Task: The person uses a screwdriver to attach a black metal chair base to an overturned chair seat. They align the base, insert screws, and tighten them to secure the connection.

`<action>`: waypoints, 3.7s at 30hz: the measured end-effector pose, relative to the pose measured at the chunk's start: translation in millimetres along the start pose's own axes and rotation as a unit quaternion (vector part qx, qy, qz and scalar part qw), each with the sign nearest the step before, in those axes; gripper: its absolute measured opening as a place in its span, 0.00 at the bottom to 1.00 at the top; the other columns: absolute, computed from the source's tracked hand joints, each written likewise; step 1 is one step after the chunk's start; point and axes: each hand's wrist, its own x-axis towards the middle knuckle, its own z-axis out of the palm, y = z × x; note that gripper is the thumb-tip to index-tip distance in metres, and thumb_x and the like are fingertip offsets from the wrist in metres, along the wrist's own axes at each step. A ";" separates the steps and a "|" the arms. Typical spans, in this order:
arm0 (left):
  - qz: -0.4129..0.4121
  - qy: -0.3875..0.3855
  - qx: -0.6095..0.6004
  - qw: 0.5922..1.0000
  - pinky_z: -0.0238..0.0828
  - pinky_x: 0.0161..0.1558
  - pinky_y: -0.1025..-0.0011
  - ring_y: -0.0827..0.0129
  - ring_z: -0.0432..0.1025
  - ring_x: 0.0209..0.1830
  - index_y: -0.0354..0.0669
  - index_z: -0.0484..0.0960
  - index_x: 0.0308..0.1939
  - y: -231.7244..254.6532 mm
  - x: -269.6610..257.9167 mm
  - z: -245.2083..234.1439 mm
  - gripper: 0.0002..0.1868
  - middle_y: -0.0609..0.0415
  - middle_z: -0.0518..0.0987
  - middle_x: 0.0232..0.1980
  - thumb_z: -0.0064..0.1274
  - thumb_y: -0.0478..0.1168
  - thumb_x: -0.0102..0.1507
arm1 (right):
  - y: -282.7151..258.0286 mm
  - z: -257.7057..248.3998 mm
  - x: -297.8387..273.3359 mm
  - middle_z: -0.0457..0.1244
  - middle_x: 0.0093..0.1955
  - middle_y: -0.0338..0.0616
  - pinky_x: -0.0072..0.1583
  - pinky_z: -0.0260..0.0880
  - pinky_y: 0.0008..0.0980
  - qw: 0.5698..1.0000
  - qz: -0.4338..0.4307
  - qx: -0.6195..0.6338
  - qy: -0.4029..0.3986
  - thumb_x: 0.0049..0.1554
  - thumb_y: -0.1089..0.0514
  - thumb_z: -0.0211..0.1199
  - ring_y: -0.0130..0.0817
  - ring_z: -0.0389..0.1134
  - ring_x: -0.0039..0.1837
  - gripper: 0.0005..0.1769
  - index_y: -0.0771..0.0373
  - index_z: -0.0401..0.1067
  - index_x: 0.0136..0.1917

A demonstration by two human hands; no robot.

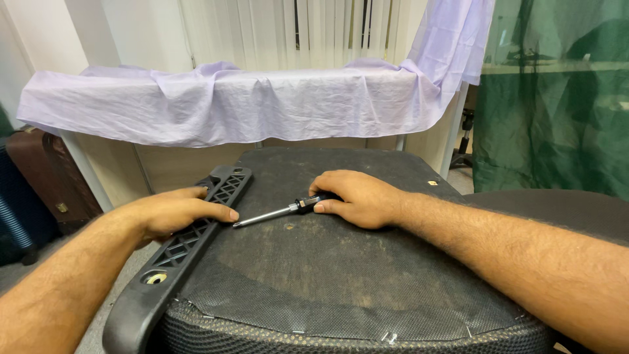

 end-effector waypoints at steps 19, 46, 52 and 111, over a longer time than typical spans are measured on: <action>-0.109 0.106 -0.428 0.891 0.67 0.20 0.72 0.66 0.69 0.16 0.31 0.80 0.39 -226.9 130.7 -77.1 0.16 0.47 0.78 0.26 0.61 0.43 0.58 | 7.6 6.9 -7.3 0.67 0.55 0.43 0.61 0.68 0.43 0.999 0.042 0.023 0.017 0.61 0.45 0.59 0.39 0.68 0.59 0.20 0.57 0.71 0.60; -0.307 0.047 0.141 0.940 0.81 0.62 0.61 0.61 0.82 0.60 0.60 0.80 0.70 -379.0 51.7 126.7 0.39 0.51 0.87 0.58 0.75 0.48 0.54 | -3.2 6.1 -6.3 0.69 0.61 0.43 0.63 0.68 0.40 0.997 0.051 0.050 0.040 0.59 0.49 0.62 0.38 0.70 0.62 0.22 0.59 0.72 0.64; -0.297 0.059 0.137 0.943 0.80 0.63 0.59 0.59 0.81 0.62 0.63 0.78 0.71 -358.0 30.9 121.5 0.35 0.50 0.88 0.59 0.67 0.43 0.58 | -7.4 3.8 -7.0 0.69 0.64 0.42 0.63 0.69 0.38 0.995 0.058 0.075 0.028 0.60 0.49 0.61 0.36 0.70 0.63 0.23 0.59 0.72 0.65; -0.219 -0.005 -0.584 0.782 0.83 0.31 0.67 0.64 0.81 0.33 0.50 0.67 0.73 -63.6 -43.6 22.6 0.40 0.41 0.81 0.50 0.56 0.43 0.55 | 208.1 34.3 -69.4 0.69 0.36 0.58 0.31 0.74 0.39 0.680 0.605 0.414 0.033 0.59 0.47 0.71 0.42 0.70 0.28 0.28 0.77 0.73 0.54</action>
